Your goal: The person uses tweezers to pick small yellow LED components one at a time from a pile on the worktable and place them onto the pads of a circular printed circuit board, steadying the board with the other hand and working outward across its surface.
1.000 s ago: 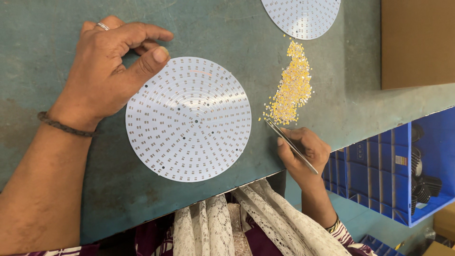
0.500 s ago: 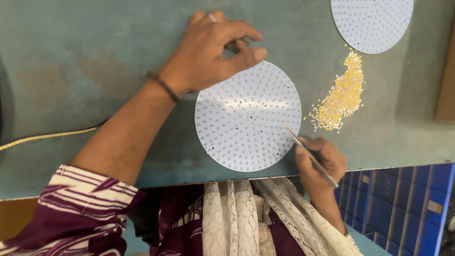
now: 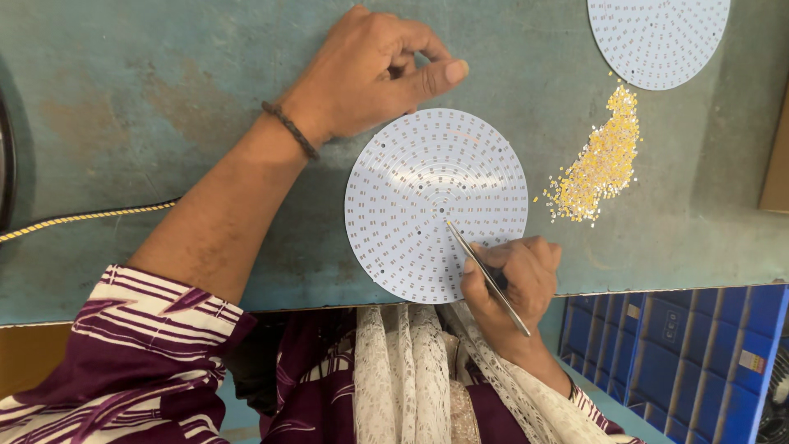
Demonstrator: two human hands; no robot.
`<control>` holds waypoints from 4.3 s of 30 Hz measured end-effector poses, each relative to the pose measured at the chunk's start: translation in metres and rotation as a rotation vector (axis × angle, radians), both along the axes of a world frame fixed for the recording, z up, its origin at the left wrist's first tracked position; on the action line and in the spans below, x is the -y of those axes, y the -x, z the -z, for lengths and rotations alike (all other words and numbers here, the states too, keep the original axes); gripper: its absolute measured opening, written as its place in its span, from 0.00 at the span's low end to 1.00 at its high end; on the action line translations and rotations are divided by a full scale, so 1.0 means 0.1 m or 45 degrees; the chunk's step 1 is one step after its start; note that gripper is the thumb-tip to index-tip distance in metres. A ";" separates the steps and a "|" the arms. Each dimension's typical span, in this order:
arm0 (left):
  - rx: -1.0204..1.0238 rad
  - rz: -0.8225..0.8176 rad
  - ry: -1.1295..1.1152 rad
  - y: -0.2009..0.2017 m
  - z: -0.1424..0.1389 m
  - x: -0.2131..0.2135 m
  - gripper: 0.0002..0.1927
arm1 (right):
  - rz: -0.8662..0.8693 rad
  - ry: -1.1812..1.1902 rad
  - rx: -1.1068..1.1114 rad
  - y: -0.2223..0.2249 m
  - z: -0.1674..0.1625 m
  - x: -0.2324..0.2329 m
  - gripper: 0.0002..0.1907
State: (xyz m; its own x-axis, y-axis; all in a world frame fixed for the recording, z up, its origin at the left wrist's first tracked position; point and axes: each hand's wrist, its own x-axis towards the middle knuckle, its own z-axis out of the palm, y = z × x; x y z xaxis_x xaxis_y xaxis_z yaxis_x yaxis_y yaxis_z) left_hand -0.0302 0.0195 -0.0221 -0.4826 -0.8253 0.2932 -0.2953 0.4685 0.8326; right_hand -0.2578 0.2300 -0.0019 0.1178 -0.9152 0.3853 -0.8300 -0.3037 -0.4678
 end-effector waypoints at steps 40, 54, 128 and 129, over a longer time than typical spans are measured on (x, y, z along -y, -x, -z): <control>0.101 0.084 0.105 -0.13 -0.03 0.01 0.27 | 0.447 -0.127 0.264 0.78 0.14 -0.06 0.04; 0.109 0.165 0.010 -0.08 0.01 0.06 0.28 | 0.204 -0.097 0.250 0.89 0.11 0.06 0.07; 0.075 0.065 0.083 -0.11 -0.06 0.01 0.28 | -0.003 -0.263 0.384 0.43 0.07 0.08 0.06; 0.075 0.057 0.080 -0.11 -0.07 0.01 0.28 | 0.043 -0.245 0.438 0.53 0.07 0.05 0.06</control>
